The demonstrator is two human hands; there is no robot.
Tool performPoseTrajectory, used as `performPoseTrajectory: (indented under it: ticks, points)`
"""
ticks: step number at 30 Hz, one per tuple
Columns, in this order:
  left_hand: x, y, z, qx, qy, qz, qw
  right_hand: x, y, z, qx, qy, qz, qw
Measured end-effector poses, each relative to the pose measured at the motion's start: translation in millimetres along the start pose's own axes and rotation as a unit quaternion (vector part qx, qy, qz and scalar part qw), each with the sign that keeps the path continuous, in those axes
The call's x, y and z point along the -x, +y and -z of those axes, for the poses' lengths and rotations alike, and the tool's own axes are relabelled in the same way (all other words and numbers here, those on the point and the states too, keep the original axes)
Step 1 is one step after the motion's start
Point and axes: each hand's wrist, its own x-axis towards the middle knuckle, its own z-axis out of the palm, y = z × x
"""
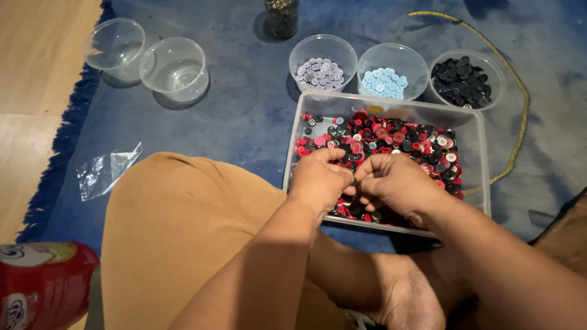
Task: Sorting black buttons from a large mixed container into a smaller bowl while sitting on the floor.
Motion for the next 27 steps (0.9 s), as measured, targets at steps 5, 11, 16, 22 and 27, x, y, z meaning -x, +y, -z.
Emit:
performPoseTrajectory:
  ticks: [5, 11, 16, 22, 27]
  points:
    - [6.1, 4.8, 1.4, 0.026, 0.011, 0.006, 1.000, 1.9, 2.1, -3.8, -0.072, 0.001, -0.038, 0.997]
    - [-2.3, -2.1, 1.4, 0.048, 0.014, 0.004, 0.999, 3.3, 8.2, -2.3, -0.109, 0.009, -0.023, 0.994]
    - [1.5, 1.1, -3.4, 0.024, 0.040, 0.005, 0.999, -1.4, 10.2, -2.0, -0.085, 0.044, 0.027, 0.995]
    - [14.2, 12.8, -3.4, -0.008, 0.031, 0.038, 0.999, 4.3, -2.8, -1.2, 0.138, 0.089, 0.082, 0.983]
    - [4.6, 1.9, -1.8, 0.025, 0.005, 0.014, 1.000, 10.5, -6.4, -3.4, 0.000, 0.073, 0.051, 0.996]
